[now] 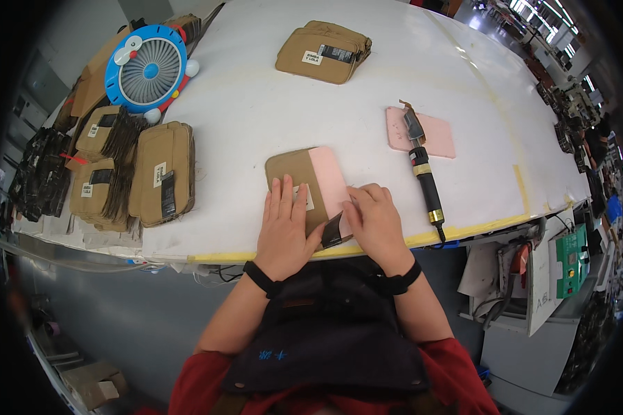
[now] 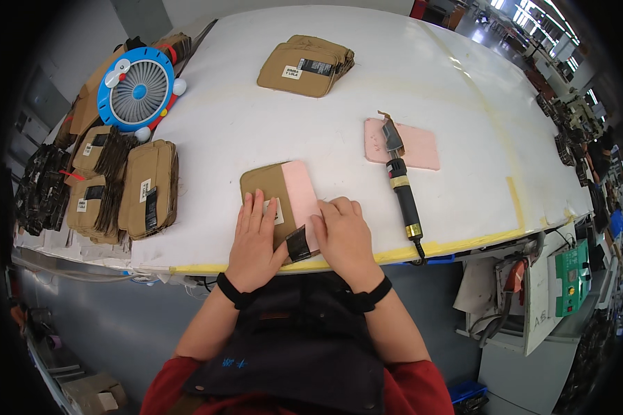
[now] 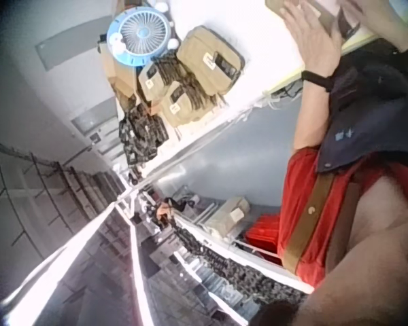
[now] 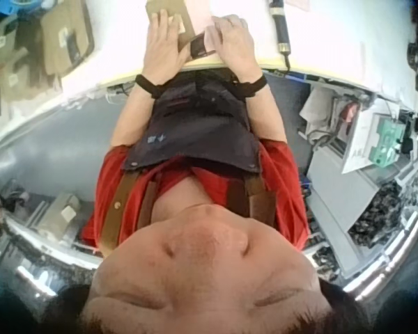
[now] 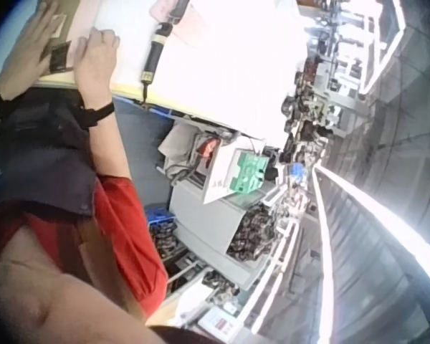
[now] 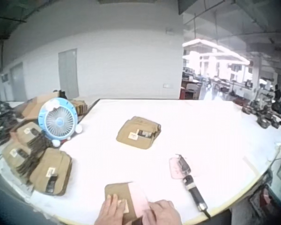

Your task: Apply adhesive or heat seal a small leather pouch or fabric component using a handheld tool.

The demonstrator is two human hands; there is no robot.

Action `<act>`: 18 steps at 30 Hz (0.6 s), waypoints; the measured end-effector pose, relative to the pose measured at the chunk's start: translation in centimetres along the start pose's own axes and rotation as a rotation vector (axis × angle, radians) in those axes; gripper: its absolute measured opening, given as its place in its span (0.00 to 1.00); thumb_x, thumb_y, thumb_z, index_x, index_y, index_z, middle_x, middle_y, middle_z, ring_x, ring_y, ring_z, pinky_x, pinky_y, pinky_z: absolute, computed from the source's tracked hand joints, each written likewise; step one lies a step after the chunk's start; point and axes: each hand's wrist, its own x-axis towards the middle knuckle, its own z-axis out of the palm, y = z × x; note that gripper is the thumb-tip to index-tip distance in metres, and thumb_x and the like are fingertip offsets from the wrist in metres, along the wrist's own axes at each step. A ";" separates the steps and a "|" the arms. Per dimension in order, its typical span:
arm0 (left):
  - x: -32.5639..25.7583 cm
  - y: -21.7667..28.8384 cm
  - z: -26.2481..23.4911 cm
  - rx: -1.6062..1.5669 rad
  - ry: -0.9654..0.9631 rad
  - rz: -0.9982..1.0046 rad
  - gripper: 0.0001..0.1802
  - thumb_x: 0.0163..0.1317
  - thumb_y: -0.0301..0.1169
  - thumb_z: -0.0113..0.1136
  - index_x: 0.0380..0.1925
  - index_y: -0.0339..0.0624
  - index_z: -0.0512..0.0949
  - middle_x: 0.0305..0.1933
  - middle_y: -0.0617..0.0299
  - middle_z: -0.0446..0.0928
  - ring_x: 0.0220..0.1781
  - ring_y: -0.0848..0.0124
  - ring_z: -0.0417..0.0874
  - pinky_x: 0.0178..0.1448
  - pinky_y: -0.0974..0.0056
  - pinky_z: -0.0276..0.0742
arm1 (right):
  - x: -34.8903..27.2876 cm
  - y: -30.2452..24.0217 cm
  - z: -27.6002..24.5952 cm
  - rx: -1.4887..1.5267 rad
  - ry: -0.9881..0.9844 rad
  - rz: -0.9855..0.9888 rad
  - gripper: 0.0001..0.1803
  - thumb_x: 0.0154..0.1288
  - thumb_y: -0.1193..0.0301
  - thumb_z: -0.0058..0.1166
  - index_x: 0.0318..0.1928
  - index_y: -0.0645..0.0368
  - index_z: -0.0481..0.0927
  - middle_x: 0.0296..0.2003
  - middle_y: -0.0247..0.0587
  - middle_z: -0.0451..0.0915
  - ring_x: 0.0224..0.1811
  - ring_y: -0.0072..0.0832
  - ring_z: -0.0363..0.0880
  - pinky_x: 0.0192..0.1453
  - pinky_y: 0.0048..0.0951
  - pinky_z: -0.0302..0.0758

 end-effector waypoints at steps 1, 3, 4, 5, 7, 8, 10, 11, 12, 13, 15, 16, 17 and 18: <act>-0.1 0.1 -0.5 -0.040 0.018 -0.003 0.39 0.67 0.48 0.59 0.70 0.32 0.65 0.78 0.35 0.53 0.81 0.39 0.49 0.81 0.42 0.46 | -0.4 0.9 -1.0 -0.010 0.094 -0.035 0.21 0.62 0.71 0.62 0.55 0.65 0.79 0.44 0.47 0.76 0.50 0.46 0.74 0.50 0.41 0.78; -0.8 -0.4 -1.6 -0.111 -0.056 0.100 0.37 0.66 0.47 0.59 0.68 0.34 0.67 0.78 0.40 0.56 0.81 0.41 0.50 0.81 0.42 0.45 | -0.7 2.8 -3.3 -0.177 0.268 -0.053 0.23 0.62 0.72 0.62 0.57 0.64 0.77 0.47 0.48 0.76 0.50 0.47 0.74 0.50 0.42 0.77; -1.0 0.0 -2.2 -0.182 -0.136 0.207 0.35 0.66 0.47 0.59 0.66 0.35 0.70 0.78 0.45 0.59 0.81 0.44 0.52 0.82 0.42 0.44 | -0.7 3.7 -4.9 -0.337 0.349 -0.033 0.24 0.62 0.72 0.62 0.58 0.64 0.76 0.48 0.50 0.76 0.49 0.48 0.74 0.51 0.43 0.77; -1.1 0.6 -2.7 -0.253 -0.134 0.259 0.30 0.65 0.44 0.62 0.63 0.38 0.74 0.75 0.49 0.65 0.80 0.46 0.56 0.81 0.41 0.48 | -0.8 5.1 -5.7 -0.343 0.347 -0.029 0.24 0.62 0.72 0.62 0.58 0.64 0.76 0.48 0.50 0.76 0.49 0.48 0.74 0.51 0.43 0.77; -1.1 1.0 -1.6 -0.234 -0.118 0.272 0.28 0.65 0.41 0.63 0.62 0.40 0.75 0.75 0.50 0.65 0.80 0.46 0.57 0.80 0.41 0.50 | -1.0 7.9 -5.8 -0.446 0.095 0.242 0.25 0.63 0.71 0.61 0.60 0.62 0.75 0.51 0.52 0.75 0.50 0.50 0.75 0.50 0.44 0.76; -0.8 1.5 -0.9 -0.212 -0.098 0.283 0.26 0.65 0.38 0.63 0.61 0.41 0.76 0.74 0.50 0.65 0.79 0.46 0.57 0.80 0.41 0.52 | -0.9 8.6 -5.3 -0.450 0.098 0.245 0.25 0.63 0.71 0.61 0.60 0.62 0.75 0.51 0.52 0.75 0.50 0.50 0.75 0.50 0.44 0.76; -0.4 2.5 0.0 -0.227 -0.038 0.263 0.21 0.63 0.32 0.64 0.57 0.46 0.79 0.72 0.53 0.68 0.78 0.48 0.61 0.79 0.41 0.55 | -0.6 9.3 -4.6 -0.387 0.068 0.301 0.24 0.67 0.70 0.59 0.61 0.64 0.74 0.51 0.55 0.77 0.48 0.51 0.78 0.50 0.44 0.77; -0.3 2.5 0.5 -0.221 -0.012 0.281 0.20 0.61 0.30 0.64 0.55 0.47 0.81 0.72 0.53 0.69 0.77 0.48 0.62 0.79 0.42 0.56 | -0.6 9.3 -4.8 -0.386 0.069 0.296 0.24 0.67 0.70 0.59 0.61 0.64 0.74 0.51 0.55 0.77 0.48 0.51 0.78 0.50 0.44 0.77; -0.2 2.5 0.7 -0.215 0.012 0.299 0.20 0.60 0.28 0.64 0.54 0.48 0.82 0.71 0.54 0.69 0.76 0.49 0.63 0.79 0.42 0.56 | -0.9 9.1 -5.3 -0.113 0.049 0.258 0.24 0.69 0.69 0.57 0.62 0.66 0.73 0.49 0.57 0.78 0.47 0.49 0.79 0.50 0.41 0.77; -0.2 2.6 0.5 -0.210 0.068 0.312 0.20 0.56 0.24 0.64 0.50 0.50 0.84 0.65 0.57 0.74 0.72 0.53 0.69 0.77 0.44 0.61 | -1.2 8.6 -5.8 0.159 0.026 0.218 0.24 0.71 0.68 0.55 0.63 0.68 0.72 0.47 0.58 0.80 0.47 0.47 0.81 0.51 0.39 0.77; -0.8 2.0 0.7 -0.232 0.088 0.335 0.20 0.54 0.22 0.64 0.48 0.49 0.84 0.61 0.59 0.76 0.68 0.55 0.72 0.75 0.44 0.64 | -1.8 4.6 -7.9 0.518 -0.253 0.405 0.25 0.74 0.67 0.51 0.65 0.70 0.69 0.46 0.58 0.82 0.48 0.42 0.82 0.54 0.34 0.75; -0.9 1.9 0.8 -0.260 0.109 0.372 0.20 0.52 0.20 0.63 0.46 0.48 0.85 0.56 0.60 0.78 0.65 0.56 0.75 0.73 0.45 0.67 | -2.3 3.7 -8.4 0.654 -0.379 0.480 0.24 0.75 0.67 0.51 0.65 0.69 0.69 0.47 0.57 0.82 0.49 0.41 0.82 0.55 0.33 0.75; -0.9 1.9 0.8 -0.261 0.104 0.374 0.20 0.52 0.20 0.63 0.46 0.48 0.85 0.56 0.60 0.78 0.65 0.56 0.75 0.73 0.45 0.67 | -3.2 3.3 -7.8 0.642 -0.371 0.367 0.24 0.75 0.67 0.51 0.65 0.69 0.70 0.46 0.56 0.82 0.48 0.41 0.82 0.54 0.34 0.75; -0.9 2.1 0.8 -0.268 0.134 0.362 0.20 0.51 0.19 0.63 0.45 0.47 0.85 0.51 0.61 0.79 0.60 0.58 0.76 0.72 0.46 0.69 | -3.9 2.9 -7.2 0.628 -0.362 0.253 0.24 0.75 0.67 0.51 0.65 0.69 0.70 0.45 0.55 0.83 0.46 0.41 0.82 0.54 0.35 0.75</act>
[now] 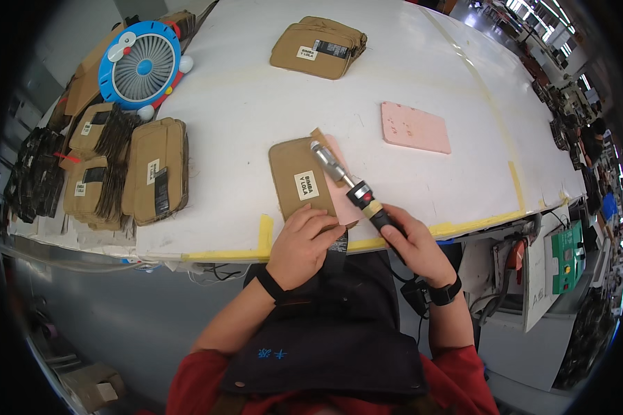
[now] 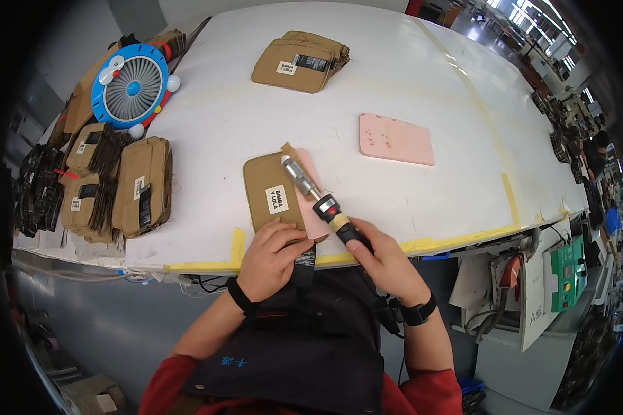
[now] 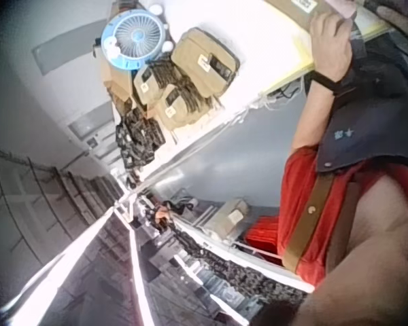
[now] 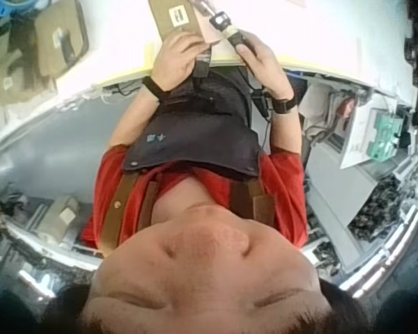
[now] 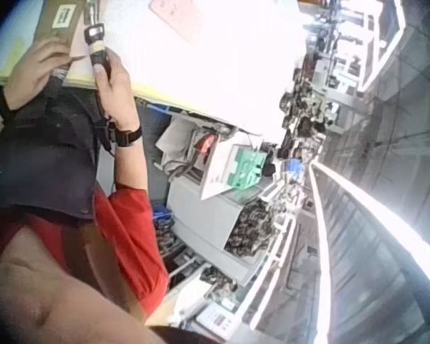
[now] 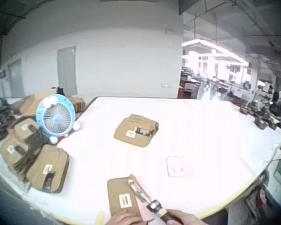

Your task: Apply adhesive or heat seal a small leather pouch or fabric component using a handheld tool.

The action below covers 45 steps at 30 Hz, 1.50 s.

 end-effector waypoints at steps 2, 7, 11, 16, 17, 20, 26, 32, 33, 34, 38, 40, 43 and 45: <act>0.3 0.2 0.3 -0.003 0.032 -0.004 0.20 0.49 0.17 0.63 0.44 0.46 0.85 0.47 0.61 0.79 0.56 0.59 0.78 0.70 0.46 0.72 | 0.0 -1.1 0.9 -0.049 -0.060 0.022 0.24 0.76 0.67 0.49 0.65 0.69 0.69 0.43 0.58 0.83 0.45 0.47 0.83 0.52 0.39 0.76; 1.0 0.4 1.3 -0.010 0.109 -0.013 0.18 0.46 0.15 0.63 0.38 0.43 0.84 0.38 0.60 0.76 0.46 0.58 0.78 0.66 0.49 0.75 | 3.0 -3.2 2.1 -0.467 -0.023 0.088 0.20 0.77 0.61 0.45 0.52 0.69 0.71 0.30 0.62 0.81 0.37 0.59 0.81 0.41 0.52 0.76; 0.4 0.2 1.3 -0.004 0.153 -0.016 0.17 0.44 0.15 0.63 0.36 0.43 0.83 0.37 0.60 0.75 0.44 0.58 0.77 0.64 0.49 0.77 | 0.9 -3.1 2.5 -0.636 -0.014 0.041 0.18 0.77 0.59 0.47 0.43 0.65 0.70 0.23 0.57 0.79 0.28 0.57 0.80 0.32 0.53 0.74; 0.0 0.0 1.0 0.012 0.175 0.024 0.17 0.43 0.16 0.65 0.35 0.43 0.83 0.35 0.60 0.75 0.41 0.58 0.79 0.63 0.49 0.79 | -5.6 -4.7 1.8 -0.567 -0.083 0.120 0.18 0.75 0.59 0.50 0.44 0.64 0.70 0.21 0.56 0.78 0.26 0.57 0.79 0.30 0.53 0.73; 0.0 0.0 1.1 0.009 0.175 0.024 0.17 0.43 0.16 0.65 0.35 0.43 0.83 0.35 0.60 0.75 0.41 0.58 0.79 0.63 0.49 0.79 | -5.6 -5.1 1.8 -0.570 -0.083 0.122 0.18 0.75 0.59 0.50 0.44 0.64 0.70 0.21 0.56 0.78 0.26 0.57 0.79 0.30 0.53 0.73; -0.1 0.1 1.1 0.024 0.148 0.044 0.14 0.48 0.20 0.64 0.37 0.42 0.83 0.35 0.61 0.73 0.43 0.61 0.79 0.66 0.50 0.77 | -4.7 -5.6 2.2 -0.709 -0.107 0.144 0.18 0.75 0.59 0.50 0.40 0.64 0.71 0.19 0.54 0.78 0.23 0.55 0.79 0.28 0.52 0.74; 0.1 0.0 1.3 0.033 0.163 0.068 0.15 0.44 0.17 0.67 0.34 0.42 0.83 0.34 0.60 0.75 0.41 0.61 0.81 0.61 0.52 0.81 | 3.7 -3.6 4.0 -0.806 0.050 -0.041 0.20 0.75 0.58 0.49 0.34 0.65 0.71 0.19 0.54 0.78 0.23 0.53 0.81 0.27 0.49 0.76; -0.3 -0.4 1.0 0.020 0.193 0.053 0.13 0.45 0.18 0.67 0.33 0.41 0.83 0.34 0.60 0.76 0.42 0.61 0.82 0.59 0.52 0.82 | -2.4 -5.4 4.7 -0.793 -0.019 0.106 0.20 0.75 0.57 0.50 0.37 0.64 0.70 0.19 0.53 0.78 0.21 0.53 0.80 0.25 0.50 0.75; -0.4 -0.4 1.0 0.007 0.193 0.059 0.12 0.45 0.18 0.67 0.32 0.41 0.83 0.34 0.60 0.76 0.41 0.61 0.82 0.59 0.51 0.82 | -4.1 -5.8 4.7 -0.781 -0.062 0.163 0.20 0.74 0.57 0.51 0.36 0.64 0.70 0.18 0.52 0.78 0.20 0.52 0.79 0.25 0.49 0.75; -0.5 -0.5 1.1 -0.006 0.191 0.068 0.12 0.45 0.18 0.68 0.32 0.41 0.82 0.33 0.60 0.75 0.41 0.61 0.82 0.59 0.51 0.82 | -5.4 -6.1 4.8 -0.766 -0.101 0.222 0.20 0.74 0.56 0.51 0.36 0.64 0.70 0.17 0.51 0.78 0.19 0.52 0.79 0.25 0.49 0.75; -0.4 -0.4 0.8 -0.001 0.193 0.067 0.11 0.45 0.18 0.68 0.31 0.41 0.82 0.32 0.60 0.75 0.39 0.61 0.82 0.59 0.52 0.82 | -4.5 -6.6 5.0 -0.768 -0.086 0.213 0.20 0.74 0.56 0.51 0.36 0.63 0.70 0.16 0.50 0.77 0.19 0.52 0.79 0.25 0.49 0.76; -0.3 -0.4 0.8 0.009 0.188 0.076 0.12 0.44 0.18 0.68 0.31 0.41 0.82 0.34 0.59 0.76 0.39 0.60 0.82 0.58 0.52 0.83 | -1.4 -5.7 4.9 -0.785 0.005 0.111 0.20 0.74 0.56 0.50 0.35 0.63 0.71 0.18 0.52 0.78 0.20 0.52 0.80 0.26 0.49 0.76; 0.2 0.1 1.0 0.008 0.205 0.019 0.12 0.43 0.17 0.67 0.31 0.40 0.82 0.36 0.59 0.76 0.40 0.58 0.82 0.57 0.51 0.83 | 4.0 -4.3 4.4 -0.797 0.091 0.022 0.21 0.75 0.57 0.49 0.32 0.64 0.71 0.20 0.54 0.79 0.23 0.53 0.81 0.29 0.49 0.78; 0.4 0.3 0.9 0.011 0.193 0.008 0.12 0.43 0.17 0.67 0.31 0.40 0.81 0.36 0.58 0.77 0.41 0.58 0.82 0.57 0.51 0.83 | 6.7 -3.3 4.5 -0.737 0.107 -0.004 0.21 0.75 0.57 0.49 0.33 0.64 0.72 0.19 0.55 0.78 0.23 0.53 0.81 0.29 0.49 0.78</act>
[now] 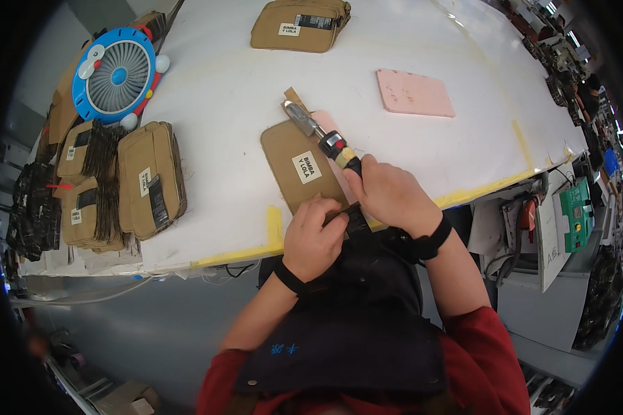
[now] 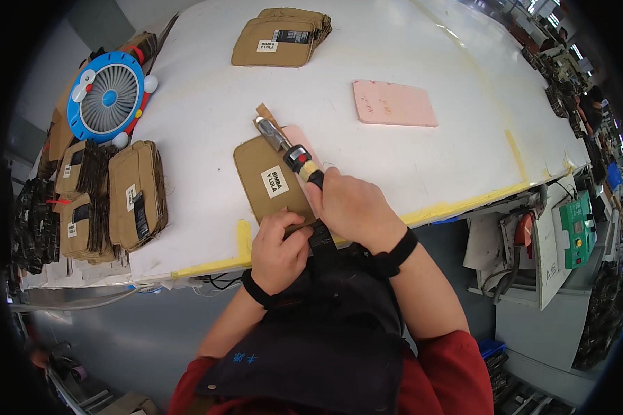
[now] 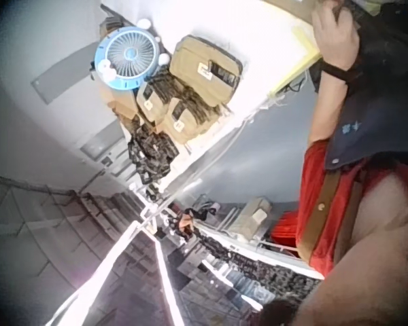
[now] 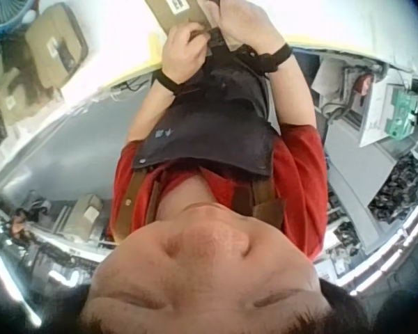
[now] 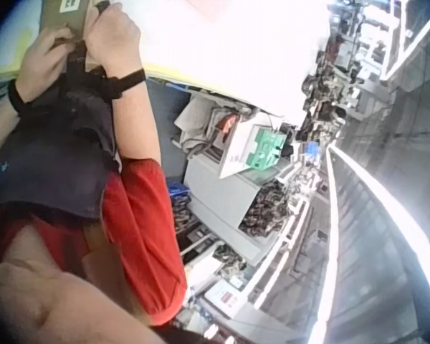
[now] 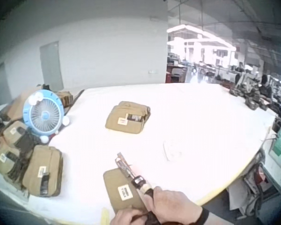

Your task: Apply adhesive or heat seal a small leather pouch or fabric component using a handheld tool.

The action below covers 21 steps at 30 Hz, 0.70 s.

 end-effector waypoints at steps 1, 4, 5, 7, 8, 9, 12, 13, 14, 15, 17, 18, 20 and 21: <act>0.1 0.0 0.0 0.005 0.004 -0.011 0.12 0.43 0.17 0.67 0.30 0.40 0.81 0.37 0.58 0.77 0.41 0.57 0.82 0.56 0.51 0.84 | 0.5 0.1 0.2 0.019 -0.005 -0.006 0.22 0.75 0.56 0.48 0.33 0.65 0.72 0.19 0.55 0.78 0.24 0.54 0.81 0.29 0.50 0.78; -0.1 -0.5 0.2 -0.010 -0.007 0.033 0.12 0.43 0.17 0.67 0.30 0.40 0.81 0.37 0.58 0.78 0.41 0.57 0.82 0.56 0.51 0.84 | -2.0 0.0 -0.2 -0.006 -0.037 0.025 0.21 0.75 0.56 0.48 0.35 0.65 0.71 0.20 0.55 0.79 0.25 0.55 0.81 0.29 0.50 0.77; -0.2 -0.6 0.2 -0.004 0.000 0.025 0.12 0.43 0.17 0.67 0.30 0.40 0.81 0.37 0.58 0.78 0.41 0.57 0.82 0.56 0.51 0.84 | -3.7 -0.4 -1.0 -0.006 -0.088 0.056 0.21 0.75 0.56 0.49 0.36 0.64 0.71 0.21 0.55 0.79 0.25 0.55 0.80 0.29 0.51 0.76; -0.7 -0.8 0.2 -0.020 0.012 0.032 0.12 0.43 0.17 0.67 0.29 0.40 0.80 0.36 0.58 0.78 0.41 0.57 0.82 0.56 0.52 0.84 | -7.3 -0.9 -1.8 -0.015 -0.159 0.094 0.21 0.75 0.56 0.50 0.38 0.64 0.70 0.20 0.53 0.79 0.23 0.54 0.80 0.27 0.51 0.75; -0.7 -0.7 0.1 -0.018 0.015 0.025 0.12 0.43 0.17 0.67 0.29 0.40 0.80 0.36 0.58 0.78 0.41 0.57 0.82 0.56 0.52 0.84 | -9.3 -1.1 -2.4 -0.050 -0.205 0.122 0.20 0.74 0.56 0.50 0.39 0.64 0.70 0.19 0.52 0.79 0.21 0.53 0.79 0.26 0.51 0.75; -0.6 -0.5 0.0 -0.029 0.020 0.025 0.12 0.43 0.17 0.67 0.29 0.40 0.80 0.35 0.59 0.78 0.41 0.58 0.82 0.56 0.52 0.84 | -10.8 -1.2 -2.7 -0.035 -0.250 0.145 0.20 0.74 0.56 0.51 0.40 0.64 0.71 0.18 0.52 0.78 0.21 0.53 0.79 0.26 0.50 0.75; -0.5 -0.6 0.0 -0.055 0.015 0.020 0.12 0.43 0.16 0.68 0.29 0.40 0.80 0.35 0.59 0.78 0.41 0.58 0.82 0.56 0.52 0.84 | -12.1 -1.6 -3.7 -0.060 -0.314 0.183 0.20 0.74 0.57 0.51 0.41 0.64 0.71 0.19 0.52 0.78 0.21 0.53 0.79 0.27 0.50 0.75; -0.5 -0.5 0.0 -0.057 0.008 0.009 0.12 0.43 0.16 0.68 0.29 0.40 0.80 0.34 0.59 0.77 0.41 0.59 0.82 0.56 0.52 0.84 | -11.7 -1.3 -3.4 -0.012 -0.277 0.157 0.20 0.74 0.57 0.51 0.40 0.64 0.71 0.19 0.52 0.78 0.22 0.53 0.80 0.27 0.50 0.75; -0.4 -0.5 0.1 -0.057 0.008 0.015 0.12 0.43 0.16 0.68 0.29 0.40 0.80 0.34 0.59 0.77 0.41 0.59 0.82 0.56 0.52 0.84 | -11.1 -0.9 -3.2 0.034 -0.242 0.132 0.19 0.75 0.57 0.50 0.40 0.64 0.71 0.19 0.53 0.78 0.23 0.54 0.80 0.28 0.50 0.75; -0.3 -0.4 0.2 -0.042 0.000 0.001 0.12 0.43 0.16 0.68 0.29 0.40 0.79 0.34 0.59 0.77 0.41 0.59 0.82 0.56 0.52 0.84 | -10.1 -0.6 -2.8 0.036 -0.236 0.133 0.19 0.75 0.57 0.50 0.40 0.64 0.71 0.19 0.53 0.78 0.23 0.54 0.80 0.28 0.50 0.75; -0.2 -0.4 0.3 -0.022 -0.012 -0.009 0.12 0.43 0.16 0.68 0.29 0.40 0.79 0.34 0.59 0.77 0.41 0.59 0.81 0.57 0.52 0.84 | -7.5 0.1 -1.8 0.063 -0.096 0.048 0.19 0.76 0.58 0.50 0.39 0.64 0.71 0.20 0.54 0.78 0.25 0.55 0.80 0.29 0.51 0.75; -0.1 -0.3 0.5 -0.020 -0.005 0.020 0.12 0.43 0.16 0.68 0.29 0.40 0.79 0.34 0.59 0.77 0.41 0.58 0.81 0.57 0.53 0.84 | -6.4 0.4 -1.4 0.067 -0.092 0.050 0.19 0.76 0.58 0.50 0.39 0.64 0.71 0.20 0.54 0.78 0.25 0.55 0.80 0.29 0.51 0.75; -0.1 -0.3 0.5 -0.015 0.000 0.050 0.12 0.43 0.16 0.68 0.29 0.40 0.79 0.34 0.59 0.77 0.41 0.58 0.81 0.56 0.53 0.84 | -4.8 0.7 -1.0 0.057 -0.097 0.049 0.19 0.76 0.58 0.49 0.39 0.65 0.70 0.21 0.56 0.79 0.26 0.56 0.80 0.30 0.51 0.75; -0.2 -0.3 0.5 -0.014 0.006 0.036 0.12 0.43 0.16 0.68 0.28 0.40 0.78 0.34 0.58 0.77 0.41 0.58 0.81 0.56 0.53 0.84 | -5.0 0.5 -0.8 0.059 -0.094 0.052 0.19 0.76 0.58 0.49 0.39 0.65 0.70 0.21 0.56 0.79 0.26 0.56 0.80 0.30 0.51 0.75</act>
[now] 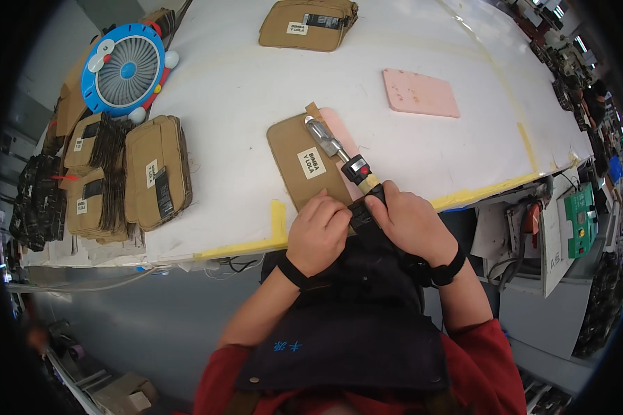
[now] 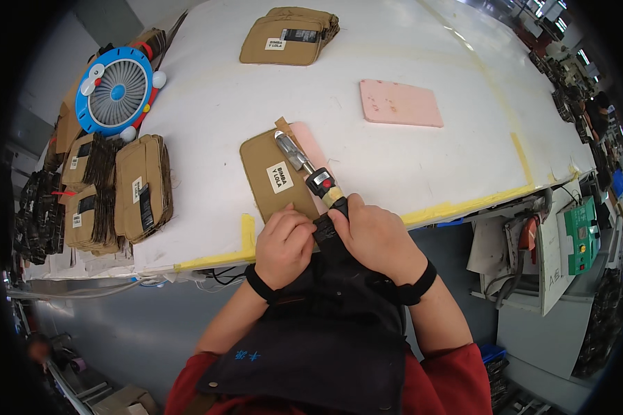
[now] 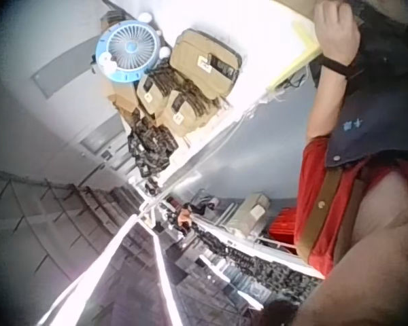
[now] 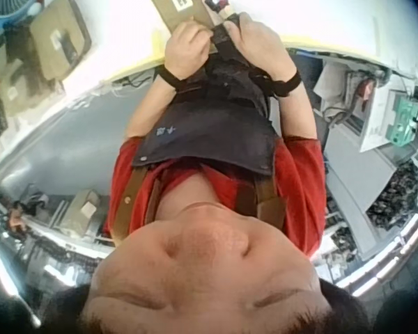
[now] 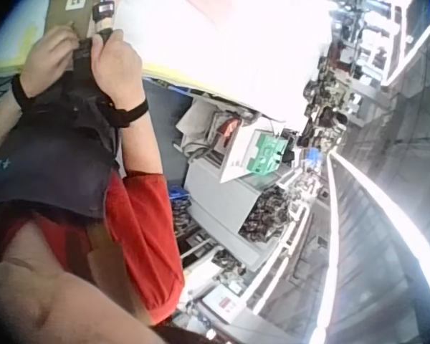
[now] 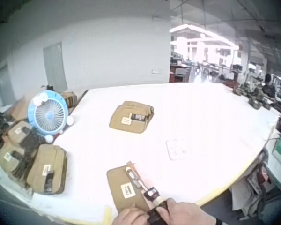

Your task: Apply adhesive or heat seal a small leather pouch or fabric component using a handheld tool.

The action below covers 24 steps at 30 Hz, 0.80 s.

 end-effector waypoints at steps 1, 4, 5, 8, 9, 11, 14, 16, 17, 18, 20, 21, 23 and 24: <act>0.0 0.1 0.1 0.003 0.011 -0.019 0.12 0.43 0.16 0.68 0.28 0.40 0.78 0.35 0.58 0.77 0.41 0.58 0.81 0.56 0.53 0.84 | -0.4 -0.2 0.1 -0.004 -0.005 0.004 0.19 0.76 0.58 0.49 0.39 0.65 0.70 0.21 0.56 0.79 0.26 0.56 0.80 0.30 0.51 0.75; 0.0 0.0 -0.2 0.013 0.021 -0.026 0.12 0.43 0.16 0.68 0.28 0.40 0.78 0.34 0.58 0.77 0.41 0.58 0.81 0.56 0.53 0.84 | -3.4 -0.9 -0.4 0.009 -0.023 0.010 0.20 0.76 0.57 0.49 0.38 0.65 0.70 0.20 0.55 0.79 0.25 0.55 0.80 0.29 0.51 0.75; -0.1 0.0 -0.3 0.013 0.023 -0.028 0.12 0.43 0.16 0.68 0.28 0.40 0.78 0.34 0.58 0.77 0.41 0.58 0.81 0.56 0.53 0.84 | -4.8 -1.2 -0.6 -0.008 -0.067 0.052 0.20 0.76 0.57 0.49 0.39 0.65 0.70 0.20 0.55 0.79 0.24 0.55 0.80 0.29 0.51 0.75; -0.2 -0.2 -0.5 -0.014 0.004 -0.007 0.12 0.43 0.16 0.67 0.28 0.39 0.78 0.34 0.58 0.77 0.40 0.58 0.81 0.56 0.52 0.84 | -7.7 -1.6 -1.5 -0.038 -0.157 0.118 0.20 0.76 0.57 0.49 0.39 0.64 0.70 0.19 0.54 0.79 0.23 0.55 0.80 0.28 0.51 0.76; -0.3 -0.1 -0.5 -0.009 0.008 -0.004 0.12 0.43 0.16 0.67 0.28 0.39 0.78 0.34 0.58 0.77 0.40 0.58 0.81 0.56 0.52 0.84 | -7.9 -1.7 -1.6 -0.048 -0.204 0.140 0.20 0.76 0.57 0.49 0.39 0.64 0.69 0.19 0.53 0.79 0.22 0.54 0.80 0.28 0.51 0.76; -0.4 0.0 -0.3 -0.007 0.013 0.009 0.12 0.43 0.16 0.67 0.28 0.39 0.78 0.34 0.58 0.77 0.40 0.58 0.81 0.56 0.52 0.84 | -7.0 -1.6 -1.7 -0.054 -0.178 0.123 0.20 0.76 0.57 0.49 0.38 0.64 0.70 0.19 0.54 0.79 0.22 0.54 0.80 0.27 0.50 0.76; -0.3 0.2 -0.3 0.015 0.011 0.003 0.11 0.43 0.16 0.67 0.28 0.39 0.77 0.34 0.58 0.77 0.40 0.58 0.81 0.56 0.52 0.84 | -3.3 -1.4 -1.3 -0.056 -0.063 0.031 0.20 0.76 0.58 0.49 0.37 0.65 0.70 0.19 0.54 0.79 0.23 0.53 0.81 0.27 0.49 0.76; 0.1 0.2 -0.2 0.015 0.023 0.007 0.11 0.43 0.17 0.68 0.28 0.39 0.78 0.35 0.58 0.78 0.40 0.58 0.81 0.55 0.53 0.84 | -0.1 -0.8 -0.4 -0.068 0.028 -0.040 0.20 0.76 0.58 0.49 0.34 0.65 0.70 0.19 0.54 0.78 0.23 0.54 0.81 0.28 0.49 0.77; 0.1 0.2 -0.1 0.011 0.014 0.011 0.11 0.43 0.17 0.68 0.28 0.39 0.78 0.35 0.58 0.78 0.40 0.58 0.81 0.55 0.53 0.84 | 1.0 -0.7 -0.1 -0.056 0.036 -0.038 0.20 0.76 0.58 0.49 0.34 0.65 0.70 0.19 0.54 0.78 0.23 0.54 0.81 0.28 0.49 0.77; 0.0 0.1 0.0 0.003 0.015 0.003 0.11 0.43 0.17 0.68 0.28 0.39 0.78 0.35 0.57 0.78 0.40 0.58 0.81 0.55 0.53 0.84 | 1.5 -0.7 0.1 -0.045 0.042 -0.035 0.21 0.76 0.58 0.49 0.34 0.65 0.70 0.19 0.55 0.78 0.23 0.54 0.80 0.28 0.49 0.76; 0.0 -0.1 0.0 0.002 0.023 -0.016 0.11 0.43 0.17 0.68 0.28 0.39 0.78 0.35 0.57 0.78 0.40 0.58 0.81 0.55 0.53 0.84 | 0.5 -1.0 0.1 -0.037 0.026 -0.019 0.20 0.76 0.58 0.49 0.34 0.65 0.70 0.19 0.54 0.78 0.23 0.54 0.80 0.28 0.50 0.76; 0.0 -0.1 -0.1 -0.002 0.025 -0.012 0.11 0.43 0.17 0.68 0.28 0.39 0.78 0.35 0.57 0.78 0.40 0.58 0.81 0.55 0.53 0.84 | -0.4 -1.2 0.0 -0.032 0.013 0.000 0.20 0.76 0.58 0.49 0.34 0.65 0.70 0.19 0.54 0.78 0.23 0.54 0.80 0.27 0.50 0.76; 0.0 -0.1 -0.2 -0.012 0.030 -0.015 0.11 0.44 0.17 0.68 0.28 0.39 0.78 0.35 0.57 0.78 0.40 0.58 0.81 0.55 0.52 0.84 | -3.5 -1.7 -0.5 -0.020 -0.067 0.066 0.20 0.75 0.57 0.49 0.36 0.64 0.70 0.19 0.54 0.78 0.22 0.54 0.80 0.27 0.50 0.76; 0.0 -0.2 -0.2 -0.013 0.026 -0.009 0.10 0.45 0.17 0.67 0.28 0.39 0.78 0.35 0.58 0.77 0.41 0.59 0.81 0.56 0.52 0.84 | -5.1 -1.9 -0.7 -0.033 -0.103 0.097 0.20 0.75 0.57 0.50 0.37 0.64 0.69 0.19 0.54 0.78 0.22 0.53 0.80 0.26 0.50 0.75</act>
